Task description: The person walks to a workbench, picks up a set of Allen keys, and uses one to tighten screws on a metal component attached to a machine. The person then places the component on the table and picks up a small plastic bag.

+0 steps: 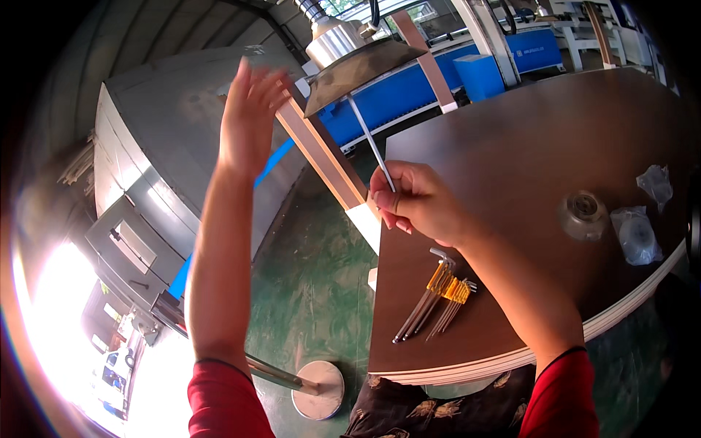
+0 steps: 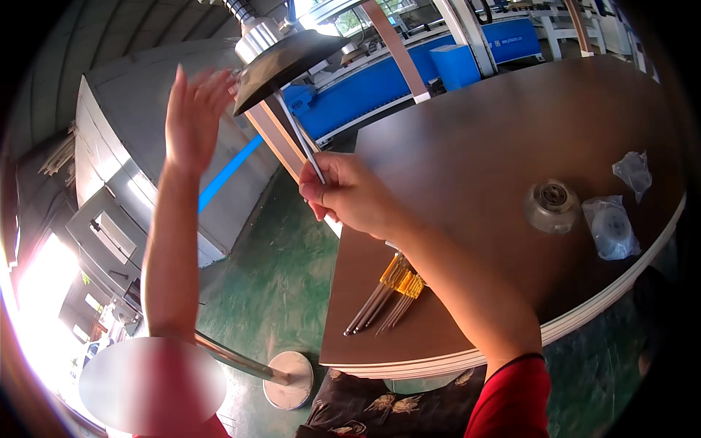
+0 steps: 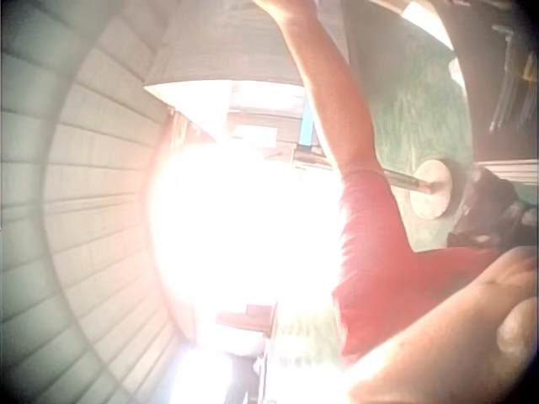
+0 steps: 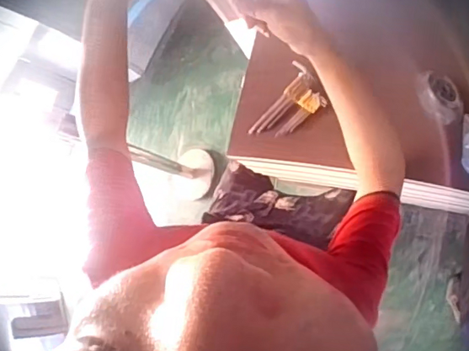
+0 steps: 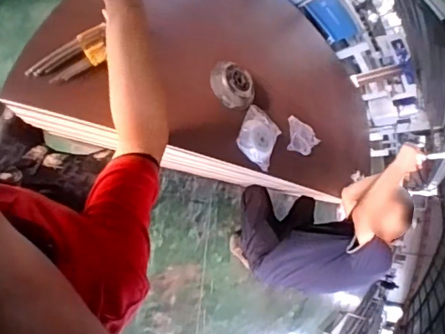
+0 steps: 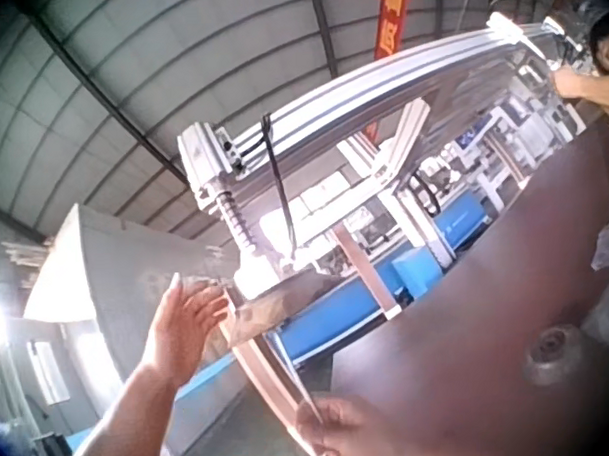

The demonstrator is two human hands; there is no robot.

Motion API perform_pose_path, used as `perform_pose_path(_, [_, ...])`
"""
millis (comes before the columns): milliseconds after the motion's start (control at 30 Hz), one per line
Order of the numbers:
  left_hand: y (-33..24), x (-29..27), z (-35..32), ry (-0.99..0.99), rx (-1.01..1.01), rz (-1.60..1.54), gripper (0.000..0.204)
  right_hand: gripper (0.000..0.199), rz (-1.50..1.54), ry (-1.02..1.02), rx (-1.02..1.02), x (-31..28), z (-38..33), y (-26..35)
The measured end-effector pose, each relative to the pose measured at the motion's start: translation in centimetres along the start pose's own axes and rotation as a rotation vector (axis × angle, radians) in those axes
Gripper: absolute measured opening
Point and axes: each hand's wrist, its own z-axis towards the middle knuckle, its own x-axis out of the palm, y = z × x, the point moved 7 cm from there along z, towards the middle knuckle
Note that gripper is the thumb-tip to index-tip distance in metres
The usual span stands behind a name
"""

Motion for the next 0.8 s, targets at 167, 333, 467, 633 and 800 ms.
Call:
perform_pose_path(167, [1.3, 7.9, 4.9, 0.402, -0.195, -0.055, 0.059, 0.008, -0.044, -0.039, -0.054, 0.2, -0.1, 0.1])
perform_pose_path(333, [0.6, 9.3, 3.7, 0.386, -0.251, -0.024, 0.043, 0.019, -0.456, -0.296, -0.15, -0.8, 0.0, -0.2])
perform_pose_path(467, [0.5, 9.7, 3.4, 0.294, -0.253, 0.014, 0.041, 0.02, -0.263, -0.248, -0.029, -0.4, 0.0, -0.9])
perform_pose_path(633, [0.2, 9.5, 3.3, 0.319, -0.291, 0.011, 0.042, 0.024, 0.142, -0.149, -0.05, -0.1, 1.5, 1.1])
perform_pose_path(800, [0.4, 10.2, 3.2, 0.35, -0.309, 0.049, 0.044, 0.031, -0.402, -0.578, -0.316, -1.0, 2.1, 4.6])
